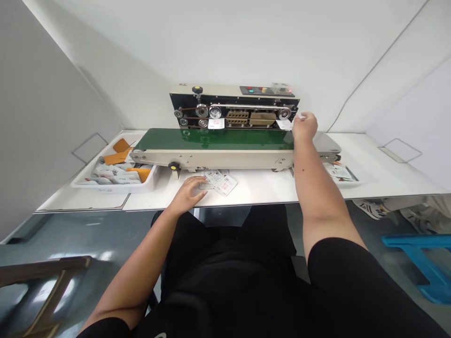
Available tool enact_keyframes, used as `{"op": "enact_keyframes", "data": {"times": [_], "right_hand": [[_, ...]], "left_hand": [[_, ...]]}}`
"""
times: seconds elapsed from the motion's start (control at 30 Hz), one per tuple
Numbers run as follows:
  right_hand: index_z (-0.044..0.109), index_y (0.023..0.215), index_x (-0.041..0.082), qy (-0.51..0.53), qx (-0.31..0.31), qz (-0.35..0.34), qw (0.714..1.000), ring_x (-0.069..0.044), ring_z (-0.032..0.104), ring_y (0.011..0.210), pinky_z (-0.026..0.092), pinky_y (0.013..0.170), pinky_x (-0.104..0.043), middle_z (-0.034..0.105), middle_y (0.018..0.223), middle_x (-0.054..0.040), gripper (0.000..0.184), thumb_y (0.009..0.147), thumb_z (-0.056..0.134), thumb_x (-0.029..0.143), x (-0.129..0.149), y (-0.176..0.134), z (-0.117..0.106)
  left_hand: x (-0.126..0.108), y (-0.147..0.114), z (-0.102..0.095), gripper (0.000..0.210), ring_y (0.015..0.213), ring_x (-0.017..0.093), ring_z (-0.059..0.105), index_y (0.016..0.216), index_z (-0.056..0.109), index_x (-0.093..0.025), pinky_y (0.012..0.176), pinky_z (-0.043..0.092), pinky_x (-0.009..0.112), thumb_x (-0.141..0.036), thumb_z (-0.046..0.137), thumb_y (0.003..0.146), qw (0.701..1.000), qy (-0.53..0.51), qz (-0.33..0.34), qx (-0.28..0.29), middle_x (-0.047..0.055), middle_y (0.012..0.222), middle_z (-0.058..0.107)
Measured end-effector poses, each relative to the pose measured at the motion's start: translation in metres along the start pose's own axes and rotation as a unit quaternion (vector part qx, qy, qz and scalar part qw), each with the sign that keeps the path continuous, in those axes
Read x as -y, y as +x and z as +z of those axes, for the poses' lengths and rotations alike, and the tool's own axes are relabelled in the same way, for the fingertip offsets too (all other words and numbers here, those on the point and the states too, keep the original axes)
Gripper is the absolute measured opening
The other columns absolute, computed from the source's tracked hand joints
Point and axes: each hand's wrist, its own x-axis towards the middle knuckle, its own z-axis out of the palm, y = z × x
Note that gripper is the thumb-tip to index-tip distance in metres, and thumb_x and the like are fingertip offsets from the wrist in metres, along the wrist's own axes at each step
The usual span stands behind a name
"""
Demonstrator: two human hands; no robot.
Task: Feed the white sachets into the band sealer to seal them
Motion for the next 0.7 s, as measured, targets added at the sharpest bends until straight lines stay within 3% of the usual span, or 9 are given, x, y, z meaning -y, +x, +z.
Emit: {"op": "enact_keyframes", "data": {"times": [0.07,0.1,0.17,0.23,0.33,0.43,0.5,0.6,0.7], "right_hand": [[0.069,0.12,0.013,-0.069,-0.063,-0.042,0.995,-0.028,0.058,0.116,0.041,0.117,-0.056,0.067,0.114,-0.019,0.032,0.1,0.055,0.034,0.014,-0.043,0.008],[0.07,0.122,0.014,-0.073,-0.053,-0.065,0.994,-0.028,0.059,0.118,0.043,0.116,-0.055,0.067,0.118,-0.0178,0.033,0.101,0.052,0.034,0.022,-0.073,0.014],[0.073,0.123,0.019,-0.064,0.133,-0.149,0.978,-0.028,0.066,0.113,0.051,0.108,-0.052,0.072,0.116,-0.0134,0.033,0.103,0.052,0.036,0.04,-0.142,0.025],[0.068,0.141,0.024,-0.068,0.359,-0.209,0.907,-0.033,0.065,0.126,0.051,0.11,-0.053,0.07,0.136,-0.0134,0.047,0.098,0.064,0.043,0.055,-0.209,0.034],[0.053,0.16,0.027,-0.113,0.506,-0.25,0.818,-0.043,0.043,0.154,0.037,0.123,-0.066,0.047,0.167,-0.0137,0.082,0.087,0.081,0.051,0.065,-0.277,0.042],[0.064,0.149,0.028,-0.101,0.482,-0.269,0.827,-0.039,0.049,0.151,0.03,0.127,-0.069,0.059,0.157,-0.0105,0.057,0.094,0.076,0.039,0.059,-0.303,0.038],[0.076,0.13,0.03,-0.047,0.439,-0.267,0.856,-0.032,0.064,0.136,0.039,0.125,-0.064,0.075,0.134,-0.0073,0.031,0.102,0.065,0.029,0.054,-0.306,0.028],[0.081,0.113,0.029,0.039,0.366,-0.234,0.9,-0.026,0.074,0.113,0.059,0.106,-0.049,0.079,0.116,-0.007,0.022,0.104,0.061,0.028,0.05,-0.296,0.005],[0.081,0.106,0.026,0.049,0.258,-0.151,0.953,-0.026,0.075,0.101,0.064,0.089,-0.043,0.077,0.109,-0.0078,0.016,0.095,0.073,0.035,0.048,-0.26,-0.021]], "left_hand": [[-0.004,0.0,0.003,0.042,0.142,0.031,0.057,0.131,0.067,-0.022,0.125,0.044,0.052,-0.045,0.071,0.096,0.999,0.03,0.005,0.034,0.012,0.147,0.067],[-0.006,0.0,0.005,0.05,0.148,0.031,0.053,0.137,0.065,-0.021,0.128,0.04,0.052,-0.046,0.072,0.095,0.997,0.05,0.006,0.054,0.012,0.152,0.064],[-0.011,0.001,0.009,0.066,0.158,0.033,0.041,0.149,0.058,-0.019,0.133,0.033,0.051,-0.049,0.074,0.093,0.991,0.093,-0.001,0.094,0.012,0.165,0.052],[-0.015,0.002,0.012,0.079,0.163,0.033,0.031,0.159,0.049,-0.02,0.135,0.028,0.052,-0.055,0.073,0.093,0.982,0.134,-0.011,0.135,0.01,0.174,0.04],[-0.019,0.003,0.016,0.083,0.166,0.032,0.025,0.168,0.036,-0.024,0.136,0.021,0.055,-0.061,0.064,0.098,0.966,0.177,-0.015,0.19,0.006,0.178,0.03],[-0.021,0.002,0.018,0.078,0.165,0.031,0.028,0.169,0.034,-0.027,0.136,0.019,0.055,-0.061,0.057,0.102,0.958,0.199,-0.013,0.206,0.005,0.176,0.035],[-0.021,0.001,0.019,0.077,0.164,0.03,0.032,0.167,0.038,-0.025,0.136,0.022,0.052,-0.061,0.057,0.102,0.96,0.201,-0.007,0.196,0.006,0.174,0.04],[-0.019,0.0,0.019,0.078,0.161,0.03,0.037,0.165,0.043,-0.022,0.135,0.028,0.047,-0.061,0.06,0.1,0.965,0.192,-0.001,0.177,0.007,0.171,0.044],[-0.018,0.0,0.02,0.077,0.16,0.029,0.039,0.164,0.045,-0.02,0.134,0.03,0.045,-0.06,0.061,0.099,0.969,0.185,-0.001,0.164,0.008,0.17,0.046]]}}
